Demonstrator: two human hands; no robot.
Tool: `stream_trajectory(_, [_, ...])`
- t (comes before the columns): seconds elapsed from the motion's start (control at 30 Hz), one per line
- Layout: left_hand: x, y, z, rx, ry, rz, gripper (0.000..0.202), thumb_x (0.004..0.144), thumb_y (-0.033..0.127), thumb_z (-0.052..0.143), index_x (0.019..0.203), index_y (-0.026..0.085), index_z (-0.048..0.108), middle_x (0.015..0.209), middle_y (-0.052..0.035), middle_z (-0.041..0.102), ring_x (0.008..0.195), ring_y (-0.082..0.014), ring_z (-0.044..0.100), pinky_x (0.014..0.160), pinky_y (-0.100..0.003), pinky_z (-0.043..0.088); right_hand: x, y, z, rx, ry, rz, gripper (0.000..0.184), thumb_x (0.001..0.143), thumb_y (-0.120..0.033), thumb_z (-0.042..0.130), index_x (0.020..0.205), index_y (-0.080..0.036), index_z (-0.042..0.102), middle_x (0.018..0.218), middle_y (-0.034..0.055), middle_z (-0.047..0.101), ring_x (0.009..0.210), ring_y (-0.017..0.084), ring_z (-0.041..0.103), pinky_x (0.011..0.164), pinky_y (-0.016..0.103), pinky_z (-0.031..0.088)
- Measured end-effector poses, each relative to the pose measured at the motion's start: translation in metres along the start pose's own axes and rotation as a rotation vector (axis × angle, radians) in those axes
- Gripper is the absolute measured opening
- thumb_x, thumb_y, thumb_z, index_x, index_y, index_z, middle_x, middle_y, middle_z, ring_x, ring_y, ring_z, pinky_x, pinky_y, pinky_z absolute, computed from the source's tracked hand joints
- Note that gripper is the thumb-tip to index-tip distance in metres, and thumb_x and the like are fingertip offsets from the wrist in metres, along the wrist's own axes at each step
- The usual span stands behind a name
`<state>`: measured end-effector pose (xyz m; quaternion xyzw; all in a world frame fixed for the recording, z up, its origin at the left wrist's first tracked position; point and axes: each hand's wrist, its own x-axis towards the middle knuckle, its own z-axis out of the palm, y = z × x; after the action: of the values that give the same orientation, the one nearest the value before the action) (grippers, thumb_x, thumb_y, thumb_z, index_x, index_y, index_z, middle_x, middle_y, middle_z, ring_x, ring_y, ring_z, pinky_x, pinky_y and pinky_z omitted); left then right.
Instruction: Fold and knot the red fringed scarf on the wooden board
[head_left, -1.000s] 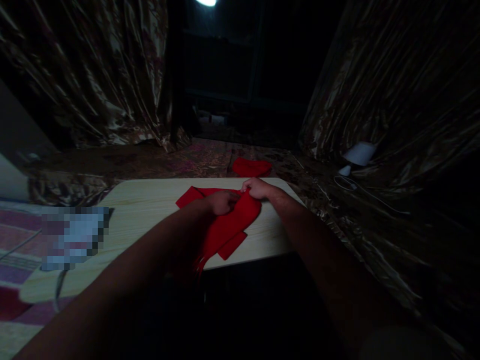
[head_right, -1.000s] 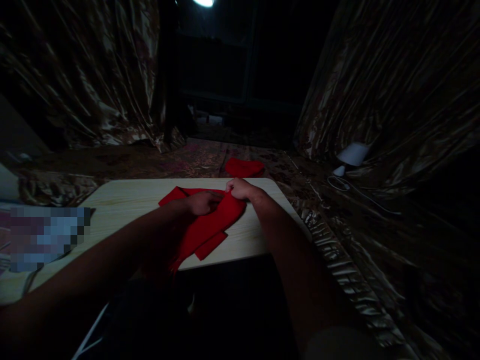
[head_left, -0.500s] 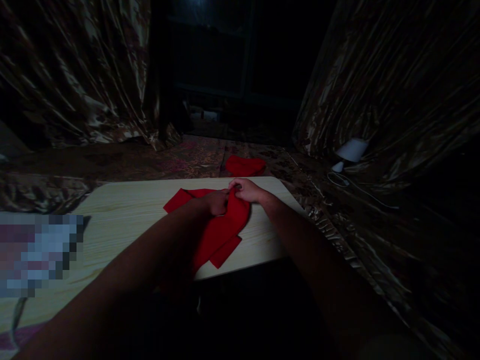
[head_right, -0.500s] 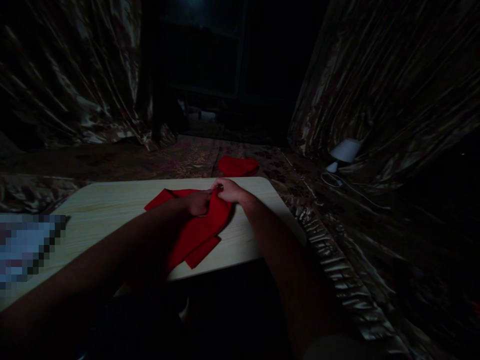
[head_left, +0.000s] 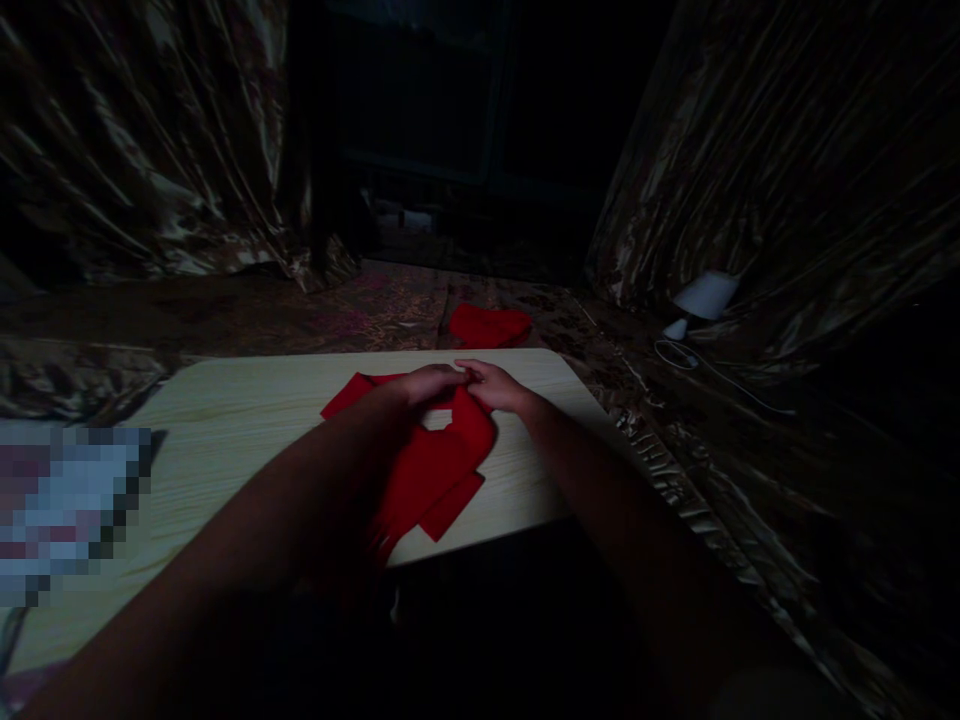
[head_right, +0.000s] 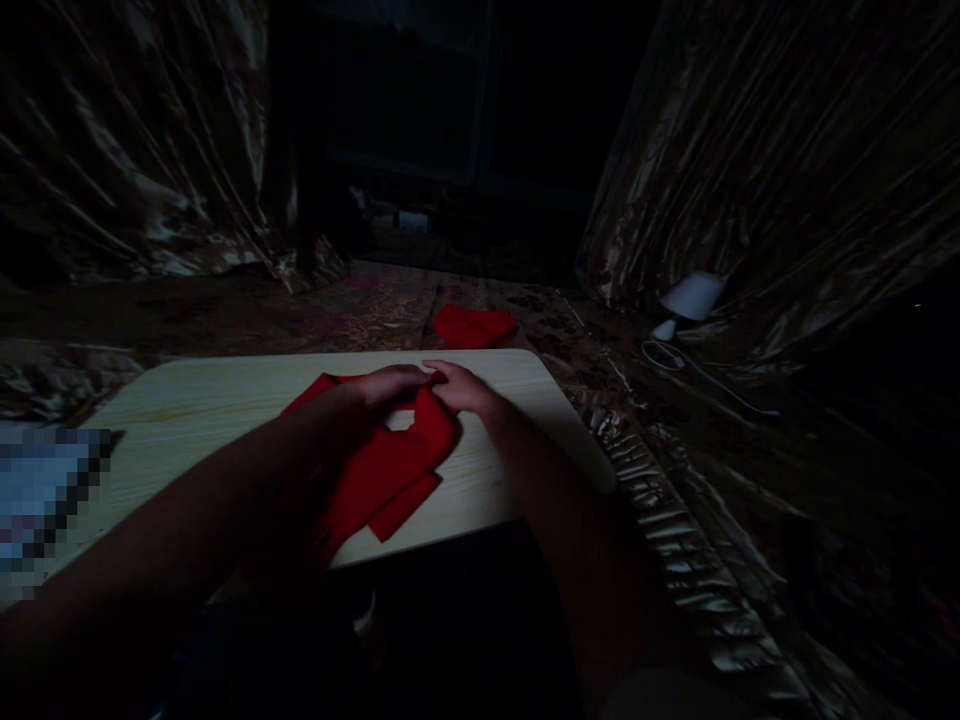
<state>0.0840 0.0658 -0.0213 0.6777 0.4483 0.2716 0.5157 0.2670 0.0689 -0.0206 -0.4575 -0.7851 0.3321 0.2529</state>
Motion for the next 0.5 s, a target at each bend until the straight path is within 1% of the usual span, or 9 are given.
stream_trajectory(0.07, [0.0,0.001,0.003,-0.087,-0.043,-0.003,0.034,0.062,0.039,0.073,0.087,0.017,0.067,0.075,-0.0007,0.067,0.068,-0.0155,0.059,0.07,-0.031,0.05,0.004,-0.002,-0.007,-0.049,-0.042,0.002,0.042,0.079,-0.009,0.059,0.118,-0.02,0.07,0.115,0.0018,0.072,0.102,0.016,0.065,0.092,0.025,0.049])
stream_trajectory(0.13, [-0.001,0.002,0.005,-0.114,-0.048,-0.024,0.034,0.055,0.034,0.078,0.082,0.017,0.065,0.071,0.0015,0.064,0.065,-0.0137,0.057,0.069,-0.029,0.048,0.008,-0.003,-0.015,-0.152,-0.1,0.034,0.027,0.076,-0.014,0.062,0.101,-0.019,0.073,0.099,-0.0006,0.072,0.091,0.015,0.063,0.082,0.023,0.047])
stream_trajectory(0.17, [-0.002,0.002,0.005,-0.115,-0.038,-0.036,0.033,0.055,0.034,0.079,0.08,0.017,0.065,0.07,0.0017,0.064,0.065,-0.0135,0.056,0.068,-0.029,0.048,0.01,-0.003,-0.019,-0.196,-0.126,0.063,0.022,0.076,-0.017,0.063,0.095,-0.018,0.073,0.092,-0.0015,0.071,0.085,0.015,0.062,0.077,0.022,0.046])
stream_trajectory(0.23, [-0.004,0.005,0.006,-0.079,-0.02,-0.052,0.035,0.058,0.041,0.079,0.078,0.017,0.065,0.07,0.0008,0.064,0.066,-0.0143,0.056,0.067,-0.029,0.047,0.013,-0.003,-0.025,-0.249,-0.162,0.118,0.015,0.076,-0.022,0.063,0.089,-0.018,0.071,0.082,-0.0029,0.067,0.077,0.013,0.058,0.069,0.021,0.042])
stream_trajectory(0.33, [-0.009,0.013,0.007,0.059,-0.062,-0.072,0.041,0.062,0.052,0.078,0.08,0.016,0.069,0.072,-0.0012,0.066,0.07,-0.0169,0.058,0.068,-0.03,0.046,0.019,-0.001,-0.031,-0.276,-0.178,0.177,0.01,0.075,-0.021,0.06,0.082,-0.018,0.067,0.072,-0.0048,0.061,0.067,0.011,0.051,0.062,0.021,0.036])
stream_trajectory(0.4, [-0.013,0.02,0.009,0.179,-0.093,-0.092,0.042,0.062,0.054,0.078,0.08,0.016,0.071,0.072,-0.0016,0.067,0.071,-0.0184,0.059,0.069,-0.03,0.045,0.022,0.001,-0.033,-0.279,-0.188,0.198,0.01,0.074,-0.018,0.057,0.079,-0.017,0.065,0.068,-0.0056,0.057,0.063,0.011,0.048,0.059,0.021,0.034])
stream_trajectory(0.5, [-0.017,0.029,0.01,0.403,-0.073,-0.136,0.038,0.065,0.053,0.074,0.076,0.017,0.071,0.067,-0.0009,0.065,0.066,-0.0183,0.057,0.065,-0.03,0.042,0.024,0.003,-0.033,-0.273,-0.2,0.202,0.009,0.073,-0.016,0.056,0.077,-0.018,0.064,0.066,-0.0059,0.054,0.06,0.01,0.046,0.056,0.022,0.031])
